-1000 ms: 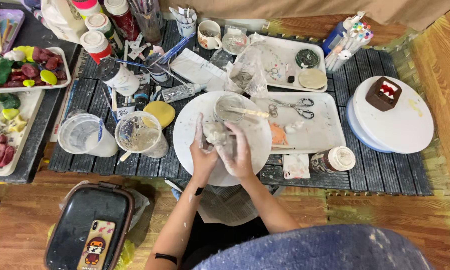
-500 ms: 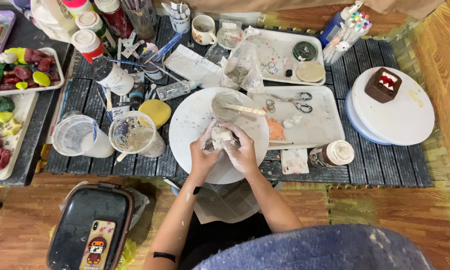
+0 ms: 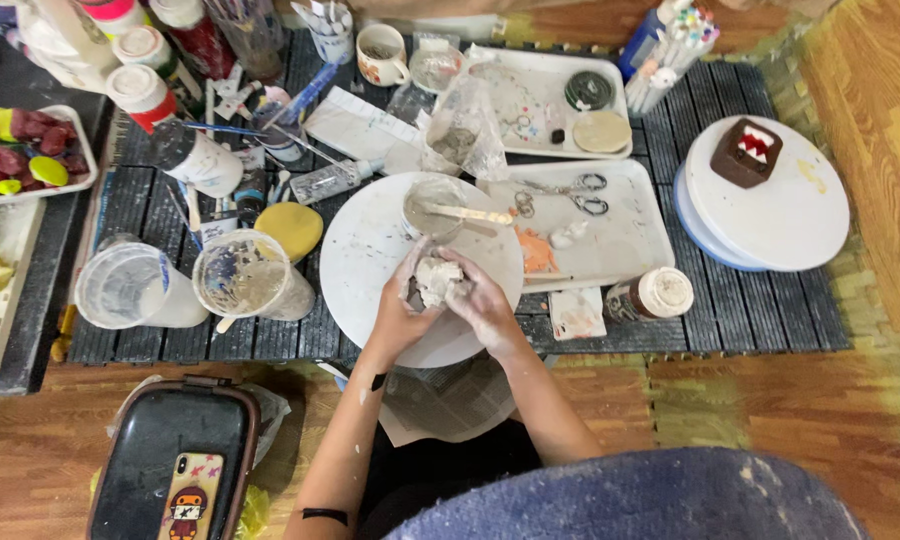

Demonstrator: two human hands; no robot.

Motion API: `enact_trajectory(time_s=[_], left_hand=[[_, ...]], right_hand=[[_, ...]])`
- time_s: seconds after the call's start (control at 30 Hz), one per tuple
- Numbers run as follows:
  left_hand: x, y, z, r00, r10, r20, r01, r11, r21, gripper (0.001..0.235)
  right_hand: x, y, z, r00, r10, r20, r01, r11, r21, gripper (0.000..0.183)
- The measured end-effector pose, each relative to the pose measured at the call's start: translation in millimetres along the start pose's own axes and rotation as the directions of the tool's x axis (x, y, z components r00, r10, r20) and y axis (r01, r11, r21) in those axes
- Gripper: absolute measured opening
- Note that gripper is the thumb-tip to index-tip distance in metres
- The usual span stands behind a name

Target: The person mixes a gray clay-like substance in a plastic cup using a wooden stick, then kneads and shapes the material by hand on a white rotating board. The person repeatedly rolls, presses, and folds the clay into a small lump.

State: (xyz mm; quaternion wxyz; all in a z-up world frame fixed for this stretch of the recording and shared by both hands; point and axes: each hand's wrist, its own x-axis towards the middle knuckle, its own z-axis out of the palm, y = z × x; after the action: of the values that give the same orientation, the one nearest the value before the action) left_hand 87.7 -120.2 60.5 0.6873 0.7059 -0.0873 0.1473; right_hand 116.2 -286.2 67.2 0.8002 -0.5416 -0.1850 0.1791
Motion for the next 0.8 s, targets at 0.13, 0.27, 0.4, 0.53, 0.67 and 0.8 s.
enact_trajectory(time_s=[0.13,0.27,0.4,0.53,0.67,0.8], left_hand=[[17,-3,-4,0.999,0.020,0.030,-0.025,0.989,0.147,0.087],[-3,-3,-2,0.998,0.000,0.059,-0.008,0.992,0.128,0.088],[4,1,-9,0.989,-0.026,0.145,0.028,1.000,-0.009,0.091],[1,-4,-12,0.972,0.013,0.234,0.025,0.987,-0.162,0.098],[-3,-8,-15,0.965,-0.081,0.251,0.153,0.946,-0.286,0.096],[8,-7,-14,0.979,-0.110,0.170,0.149,0.959,-0.242,0.088]], right_hand=[[26,9,-10,0.991,0.019,-0.131,-0.017,1.000,0.014,0.046],[7,21,-12,0.986,0.057,-0.154,-0.043,0.994,0.096,0.040],[9,13,-7,0.978,0.087,-0.191,-0.074,0.995,0.071,0.032],[5,11,-12,0.987,0.005,-0.163,0.000,1.000,0.027,0.033],[-2,18,-7,0.986,-0.060,-0.155,0.040,0.990,-0.133,0.035],[-3,2,0,0.998,-0.001,-0.069,0.000,1.000,-0.011,0.055]])
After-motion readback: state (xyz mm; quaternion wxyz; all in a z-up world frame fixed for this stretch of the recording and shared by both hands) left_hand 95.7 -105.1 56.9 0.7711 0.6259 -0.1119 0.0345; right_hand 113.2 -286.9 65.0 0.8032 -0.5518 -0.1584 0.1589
